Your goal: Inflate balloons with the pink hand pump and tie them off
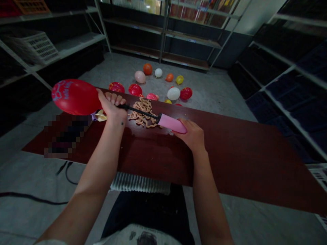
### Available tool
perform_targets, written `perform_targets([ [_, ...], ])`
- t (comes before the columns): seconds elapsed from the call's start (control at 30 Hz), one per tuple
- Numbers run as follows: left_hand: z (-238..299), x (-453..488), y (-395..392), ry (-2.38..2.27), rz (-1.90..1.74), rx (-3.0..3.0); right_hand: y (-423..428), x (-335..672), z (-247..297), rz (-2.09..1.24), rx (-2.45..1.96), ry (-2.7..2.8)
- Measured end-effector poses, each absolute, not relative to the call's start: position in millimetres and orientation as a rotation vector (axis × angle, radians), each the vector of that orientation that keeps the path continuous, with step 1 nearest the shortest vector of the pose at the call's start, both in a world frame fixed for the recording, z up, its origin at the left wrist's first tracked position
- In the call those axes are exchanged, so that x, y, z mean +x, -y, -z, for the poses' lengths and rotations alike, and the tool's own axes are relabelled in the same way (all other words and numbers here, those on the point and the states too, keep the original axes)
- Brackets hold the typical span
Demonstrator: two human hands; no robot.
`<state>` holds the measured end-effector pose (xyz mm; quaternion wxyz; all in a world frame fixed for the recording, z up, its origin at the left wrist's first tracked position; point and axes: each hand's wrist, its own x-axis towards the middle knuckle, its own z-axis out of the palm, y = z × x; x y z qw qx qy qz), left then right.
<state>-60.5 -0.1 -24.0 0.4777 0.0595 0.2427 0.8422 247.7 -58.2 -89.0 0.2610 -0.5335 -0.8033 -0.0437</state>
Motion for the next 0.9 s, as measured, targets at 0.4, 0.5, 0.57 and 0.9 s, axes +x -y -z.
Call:
perform_targets([
  [0.4,33.3,5.4,3.1,-0.607,-1.919,0.078,68.8,222.8,83.6,0.039,-1.543,2.199],
  [0.5,43.6,23.0,2.8,-0.585,-1.874,0.129,69.8,213.3,82.0,-0.098,-1.587,2.184],
  [0.57,47.2,28.4,2.5,-0.557,-1.861,0.162,69.3,210.6,81.4,-0.188,-1.620,2.146],
  [0.9,50.2,17.7,-5.4,-0.524,-1.871,0.160,65.7,208.8,87.0,-0.346,-1.583,2.053],
])
